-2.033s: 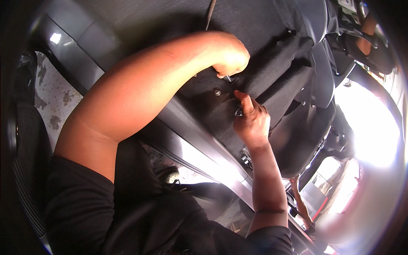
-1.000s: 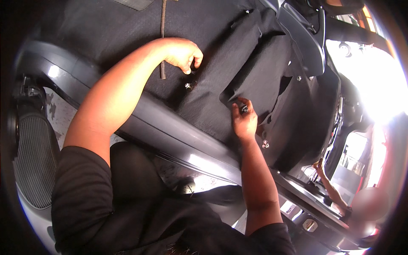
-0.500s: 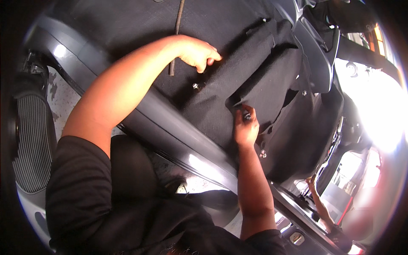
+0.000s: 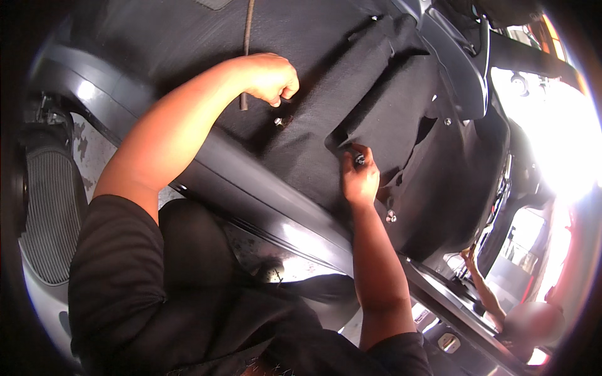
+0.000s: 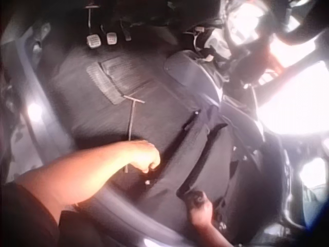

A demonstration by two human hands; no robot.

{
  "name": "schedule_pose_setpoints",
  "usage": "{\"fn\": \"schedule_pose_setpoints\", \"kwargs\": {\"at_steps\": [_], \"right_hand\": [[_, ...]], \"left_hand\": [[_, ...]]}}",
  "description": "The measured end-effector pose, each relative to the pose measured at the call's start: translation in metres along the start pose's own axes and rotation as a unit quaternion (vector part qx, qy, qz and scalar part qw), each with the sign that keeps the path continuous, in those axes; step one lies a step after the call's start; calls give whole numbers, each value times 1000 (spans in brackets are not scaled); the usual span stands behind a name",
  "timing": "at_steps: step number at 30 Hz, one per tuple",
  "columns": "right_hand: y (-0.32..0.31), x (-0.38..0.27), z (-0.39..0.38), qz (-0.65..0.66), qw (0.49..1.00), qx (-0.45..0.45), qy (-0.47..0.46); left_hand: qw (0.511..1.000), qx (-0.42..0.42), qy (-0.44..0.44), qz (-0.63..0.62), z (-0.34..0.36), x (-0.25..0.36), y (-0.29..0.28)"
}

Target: The person installs a black carpet mat into the driver-side floor of a vehicle. They position the mat, align it with the floor contours, and use a T-handle tool to secure it by tightening fasteners along the edges.

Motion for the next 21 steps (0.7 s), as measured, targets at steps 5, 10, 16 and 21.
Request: {"fn": "schedule_pose_setpoints", "kwargs": {"at_steps": [5,10,16,21], "right_hand": [[-2,-6,1,-2,1000,7,-23],[1,0,2,-6,1000,-12,4],[0,0,0,-7,999,-27,23],[0,-2,2,-13,999,-24,20]], "left_hand": [[994,91,66,1,3,2,0],[982,108,117,105,5,13,8],[973,120,129,152,10,14,15],[994,67,74,40,6,9,7]]}}
Point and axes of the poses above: each hand's wrist, its own z-axis towards the middle knuckle, its own y-axis out of the palm, x = y × z, the point moved 8 cm from there along z, towards the middle knuckle, and after that the axes turned 2 degrees about -z, right-handed, at the moved point
